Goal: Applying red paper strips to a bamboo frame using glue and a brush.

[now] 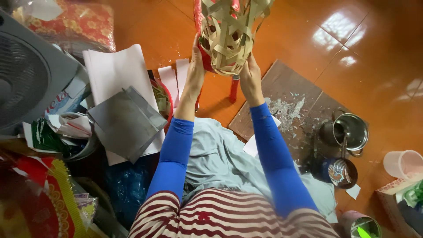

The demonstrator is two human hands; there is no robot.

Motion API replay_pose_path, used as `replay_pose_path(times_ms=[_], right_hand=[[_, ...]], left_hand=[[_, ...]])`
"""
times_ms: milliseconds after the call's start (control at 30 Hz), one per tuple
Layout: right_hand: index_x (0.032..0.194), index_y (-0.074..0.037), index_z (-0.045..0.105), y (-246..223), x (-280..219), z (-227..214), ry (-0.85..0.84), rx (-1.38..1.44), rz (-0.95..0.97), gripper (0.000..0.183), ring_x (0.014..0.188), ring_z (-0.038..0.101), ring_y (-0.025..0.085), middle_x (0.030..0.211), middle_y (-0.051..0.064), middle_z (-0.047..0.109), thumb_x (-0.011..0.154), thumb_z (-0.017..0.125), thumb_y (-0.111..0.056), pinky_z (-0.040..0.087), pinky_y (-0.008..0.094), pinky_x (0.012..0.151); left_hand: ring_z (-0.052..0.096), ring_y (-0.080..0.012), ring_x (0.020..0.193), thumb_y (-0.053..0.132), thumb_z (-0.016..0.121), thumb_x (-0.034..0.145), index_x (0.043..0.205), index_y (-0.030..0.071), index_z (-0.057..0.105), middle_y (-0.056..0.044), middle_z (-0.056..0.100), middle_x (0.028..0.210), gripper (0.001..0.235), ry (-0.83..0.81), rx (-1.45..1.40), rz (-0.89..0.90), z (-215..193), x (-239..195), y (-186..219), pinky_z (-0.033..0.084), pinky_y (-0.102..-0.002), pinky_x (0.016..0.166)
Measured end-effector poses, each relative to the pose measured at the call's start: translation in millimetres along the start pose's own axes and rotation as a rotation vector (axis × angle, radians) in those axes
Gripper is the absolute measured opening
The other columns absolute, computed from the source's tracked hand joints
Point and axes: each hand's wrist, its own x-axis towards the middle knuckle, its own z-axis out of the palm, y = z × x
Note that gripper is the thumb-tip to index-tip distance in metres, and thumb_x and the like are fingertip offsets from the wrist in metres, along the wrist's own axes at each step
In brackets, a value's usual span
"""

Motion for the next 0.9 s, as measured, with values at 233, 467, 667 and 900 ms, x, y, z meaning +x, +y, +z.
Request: replay_pose_path(times_ms=[233, 467, 667, 900], right_hand=[[0.153, 0.002, 0.047, 29, 36, -18, -0.140, -0.007, -0.091, 0.047, 0.138, 0.054, 0.026, 0.151, 0.019, 0.056, 0.115, 0.039, -0.026, 0.042, 0.039, 0.118], [0.159, -0.014, 0.030, 5, 25, -52, -0.122, 0.199, 0.219, 0.057, 0.124, 0.060, 0.016, 0.149, 0.004, 0.050, 0.111, 0.033, -0.042, 0.049, 0.033, 0.101], [0.109, -0.002, 0.072, 298, -93, -165, -0.236, -0.895, 0.101, 0.034, 0.079, 0.071, 0.036, 0.089, 0.021, 0.074, 0.102, 0.063, -0.033, 0.054, 0.046, 0.067], [0.099, -0.006, 0.072, 272, -272, -156, -0.280, -1.216, 0.377, 0.036, 0.099, 0.066, 0.043, 0.106, 0.021, 0.068, 0.080, 0.075, -0.036, 0.054, 0.052, 0.081]], left_hand=[[0.027, -0.0282, 0.157, 0.068, 0.025, 0.105, 0.165, 0.002, 0.021, -0.017, 0.026, 0.171, 0.089, -0.060, -0.046, -0.165, -21, 20, -19, 0.024, -0.040, 0.128], [0.040, -0.0299, 0.140, 0.062, 0.035, 0.109, 0.153, -0.004, 0.040, -0.019, 0.043, 0.153, 0.079, 0.071, -0.008, -0.256, -71, -10, -78, 0.031, -0.040, 0.115], [0.064, -0.0134, 0.073, 0.036, 0.055, 0.104, 0.105, 0.010, 0.069, -0.002, 0.070, 0.084, 0.030, 0.448, 0.199, -0.421, -103, -115, -211, 0.052, -0.032, 0.064], [0.072, -0.0179, 0.079, 0.023, 0.058, 0.101, 0.109, 0.009, 0.064, -0.008, 0.073, 0.091, 0.017, -0.075, -0.180, -0.753, 28, -198, -252, 0.060, -0.035, 0.071]])
